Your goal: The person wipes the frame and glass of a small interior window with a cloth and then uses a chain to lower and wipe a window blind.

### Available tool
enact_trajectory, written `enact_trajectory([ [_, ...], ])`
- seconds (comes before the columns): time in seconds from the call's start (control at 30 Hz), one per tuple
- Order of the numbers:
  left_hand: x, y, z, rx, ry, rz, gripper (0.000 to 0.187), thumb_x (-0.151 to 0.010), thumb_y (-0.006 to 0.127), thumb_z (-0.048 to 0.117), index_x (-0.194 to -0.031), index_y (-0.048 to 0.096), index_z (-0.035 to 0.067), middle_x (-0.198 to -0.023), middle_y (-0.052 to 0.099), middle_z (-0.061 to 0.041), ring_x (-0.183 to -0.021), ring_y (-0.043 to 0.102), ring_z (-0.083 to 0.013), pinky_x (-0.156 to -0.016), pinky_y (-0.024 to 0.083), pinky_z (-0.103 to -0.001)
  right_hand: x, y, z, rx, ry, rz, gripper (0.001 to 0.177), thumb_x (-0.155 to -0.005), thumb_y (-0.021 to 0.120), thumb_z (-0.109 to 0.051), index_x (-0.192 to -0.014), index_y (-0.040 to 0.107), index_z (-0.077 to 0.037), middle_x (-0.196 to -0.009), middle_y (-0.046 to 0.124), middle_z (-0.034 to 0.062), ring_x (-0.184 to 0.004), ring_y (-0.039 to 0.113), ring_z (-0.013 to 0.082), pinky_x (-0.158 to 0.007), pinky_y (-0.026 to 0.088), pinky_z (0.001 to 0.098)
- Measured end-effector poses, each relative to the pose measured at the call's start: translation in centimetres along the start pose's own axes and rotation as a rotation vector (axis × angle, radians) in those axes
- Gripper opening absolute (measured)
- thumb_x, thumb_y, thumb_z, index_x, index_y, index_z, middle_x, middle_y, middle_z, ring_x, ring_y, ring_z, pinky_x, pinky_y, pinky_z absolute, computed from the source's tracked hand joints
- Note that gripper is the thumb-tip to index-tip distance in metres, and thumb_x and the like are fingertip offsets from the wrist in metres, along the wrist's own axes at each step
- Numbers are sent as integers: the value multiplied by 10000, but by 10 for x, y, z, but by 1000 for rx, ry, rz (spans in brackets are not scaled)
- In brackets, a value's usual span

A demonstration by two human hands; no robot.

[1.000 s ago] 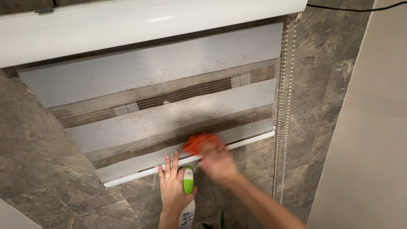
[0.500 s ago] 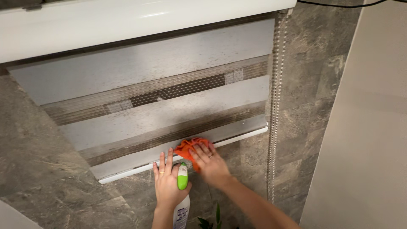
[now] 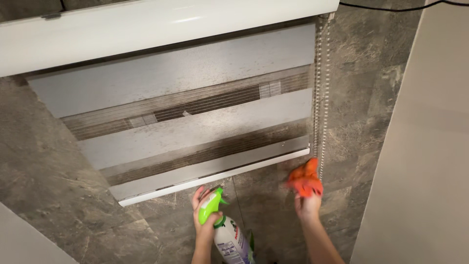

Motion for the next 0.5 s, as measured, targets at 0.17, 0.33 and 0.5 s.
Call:
enact_trajectory([
  [0.17, -14, 14, -35, 539, -198, 77, 872, -520, 607, 124, -1383, 535, 23, -1375, 613, -179, -1295, 589, -263, -1132, 398, -336, 15, 99, -14, -299, 228, -185, 438, -1013, 454, -320, -1373, 548, -87, -1346, 607, 124, -1298, 554, 304, -1155, 379, 501],
  [0.33, -8, 12, -27, 657, -193, 17, 832, -585, 631, 122, -1382, 579, -113, -1276, 671, -204, -1049, 630, -244, -956, 474, -322, 6, 118, -12, -321, 280, -97, 405, -1047, 454, -331, -1355, 493, -70, -1360, 598, 122, -1277, 567, 310, -1125, 423, 514],
  [0.5, -11, 13, 42, 594, -58, -75, 818, -657, 617, 67, -1445, 557, -145, -1193, 674, -224, -949, 630, -207, -842, 510, -272, -5, 42, 1, 88, 194, 77, 396, -1072, 504, -158, -1439, 525, -10, -1396, 570, 265, -1220, 558, 376, -981, 438, 506],
])
Point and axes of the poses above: each hand's wrist, its own x-axis away from the middle knuckle, its own y-axis out of the palm, z = x × y, the point moved 10 cm from there along -x, towards the middle knuckle
